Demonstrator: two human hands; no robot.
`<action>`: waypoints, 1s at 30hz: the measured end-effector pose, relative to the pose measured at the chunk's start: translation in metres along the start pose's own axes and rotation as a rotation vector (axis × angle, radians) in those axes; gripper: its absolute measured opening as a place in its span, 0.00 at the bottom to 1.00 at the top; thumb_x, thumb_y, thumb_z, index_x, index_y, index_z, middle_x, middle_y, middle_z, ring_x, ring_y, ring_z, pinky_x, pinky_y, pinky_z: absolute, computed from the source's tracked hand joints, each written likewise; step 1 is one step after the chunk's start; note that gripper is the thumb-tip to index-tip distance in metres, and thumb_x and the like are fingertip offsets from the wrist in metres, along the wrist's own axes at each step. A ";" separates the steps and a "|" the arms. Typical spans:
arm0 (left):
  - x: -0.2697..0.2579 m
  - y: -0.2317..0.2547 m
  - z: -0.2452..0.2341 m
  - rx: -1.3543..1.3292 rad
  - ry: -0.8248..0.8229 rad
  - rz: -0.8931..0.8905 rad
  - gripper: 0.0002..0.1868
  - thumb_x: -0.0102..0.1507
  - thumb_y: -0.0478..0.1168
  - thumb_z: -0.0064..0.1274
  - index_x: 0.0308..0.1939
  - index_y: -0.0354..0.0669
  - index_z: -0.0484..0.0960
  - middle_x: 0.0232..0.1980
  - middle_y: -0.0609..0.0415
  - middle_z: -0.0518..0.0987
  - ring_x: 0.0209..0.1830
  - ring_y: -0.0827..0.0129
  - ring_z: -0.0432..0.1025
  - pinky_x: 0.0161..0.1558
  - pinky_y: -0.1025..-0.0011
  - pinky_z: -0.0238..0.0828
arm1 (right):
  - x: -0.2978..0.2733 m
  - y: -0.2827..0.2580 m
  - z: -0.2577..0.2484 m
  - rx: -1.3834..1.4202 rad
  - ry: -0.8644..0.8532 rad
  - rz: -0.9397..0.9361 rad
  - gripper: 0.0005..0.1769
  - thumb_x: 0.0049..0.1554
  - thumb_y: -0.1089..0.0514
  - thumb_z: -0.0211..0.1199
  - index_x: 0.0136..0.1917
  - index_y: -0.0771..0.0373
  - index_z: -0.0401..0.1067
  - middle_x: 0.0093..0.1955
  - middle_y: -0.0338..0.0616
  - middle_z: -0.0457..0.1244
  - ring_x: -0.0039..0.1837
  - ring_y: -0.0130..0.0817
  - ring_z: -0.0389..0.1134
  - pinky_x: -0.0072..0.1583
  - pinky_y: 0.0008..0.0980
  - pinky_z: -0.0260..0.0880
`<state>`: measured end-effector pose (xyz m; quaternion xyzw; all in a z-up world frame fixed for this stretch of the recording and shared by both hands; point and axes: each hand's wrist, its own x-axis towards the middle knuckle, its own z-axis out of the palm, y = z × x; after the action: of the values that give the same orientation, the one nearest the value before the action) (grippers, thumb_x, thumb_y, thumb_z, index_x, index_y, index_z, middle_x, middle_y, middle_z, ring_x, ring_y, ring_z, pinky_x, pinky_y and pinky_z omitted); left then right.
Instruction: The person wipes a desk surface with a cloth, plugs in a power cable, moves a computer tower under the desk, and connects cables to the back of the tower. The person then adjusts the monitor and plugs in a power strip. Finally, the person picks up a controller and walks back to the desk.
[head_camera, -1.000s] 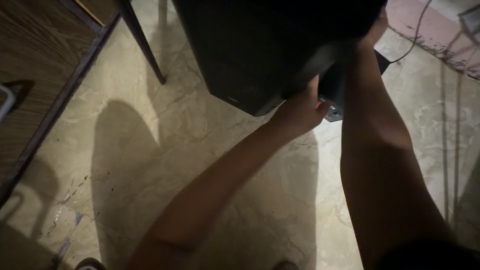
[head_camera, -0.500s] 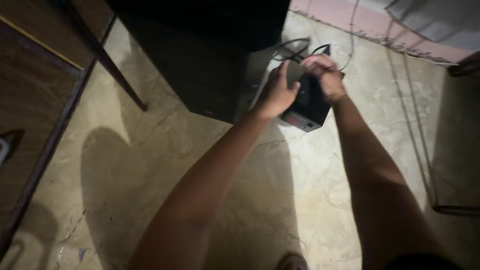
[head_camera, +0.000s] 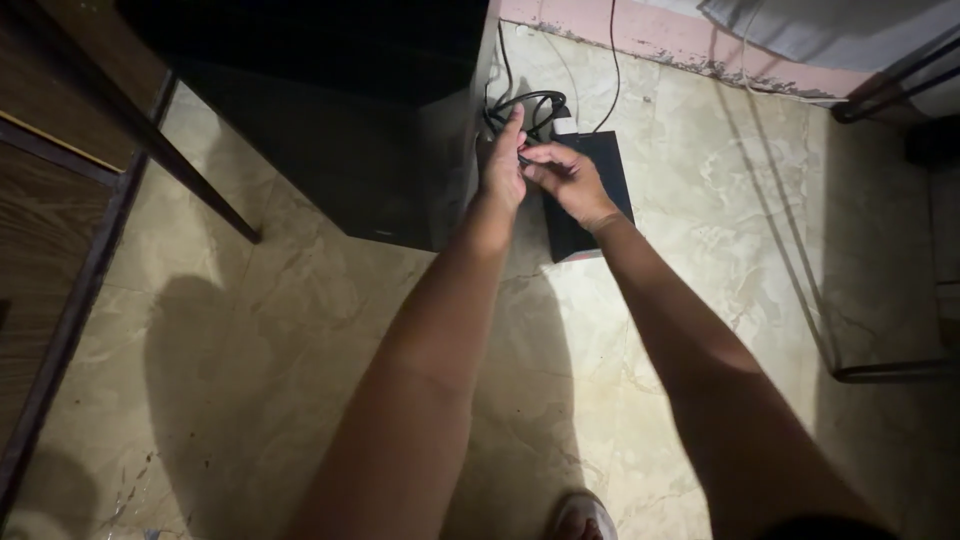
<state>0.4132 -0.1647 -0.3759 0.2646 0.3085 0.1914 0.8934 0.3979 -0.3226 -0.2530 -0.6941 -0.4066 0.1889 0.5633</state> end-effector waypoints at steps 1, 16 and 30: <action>0.000 0.004 0.001 0.087 0.019 0.099 0.27 0.60 0.50 0.64 0.58 0.45 0.75 0.50 0.58 0.77 0.45 0.69 0.69 0.47 0.64 0.68 | -0.008 -0.014 -0.006 -0.205 -0.021 -0.091 0.21 0.59 0.57 0.69 0.65 0.62 0.74 0.60 0.47 0.67 0.62 0.37 0.68 0.66 0.35 0.68; -0.108 0.045 0.051 1.771 -0.133 0.790 0.23 0.65 0.37 0.49 0.65 0.46 0.73 0.56 0.46 0.81 0.57 0.49 0.74 0.59 0.56 0.69 | -0.049 -0.002 -0.013 -0.647 0.030 0.530 0.78 0.34 0.38 0.83 0.83 0.63 0.41 0.76 0.63 0.53 0.75 0.53 0.59 0.74 0.40 0.59; -0.105 0.075 0.024 2.040 -0.202 0.573 0.26 0.61 0.41 0.53 0.64 0.46 0.72 0.68 0.48 0.73 0.70 0.51 0.63 0.72 0.59 0.54 | 0.018 0.065 0.058 -0.608 0.287 0.304 0.56 0.49 0.47 0.73 0.79 0.65 0.46 0.72 0.65 0.57 0.68 0.60 0.63 0.67 0.46 0.65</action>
<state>0.3379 -0.1674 -0.2684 0.9655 0.1738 0.0229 0.1923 0.3904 -0.2742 -0.3276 -0.9017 -0.2532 0.0417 0.3479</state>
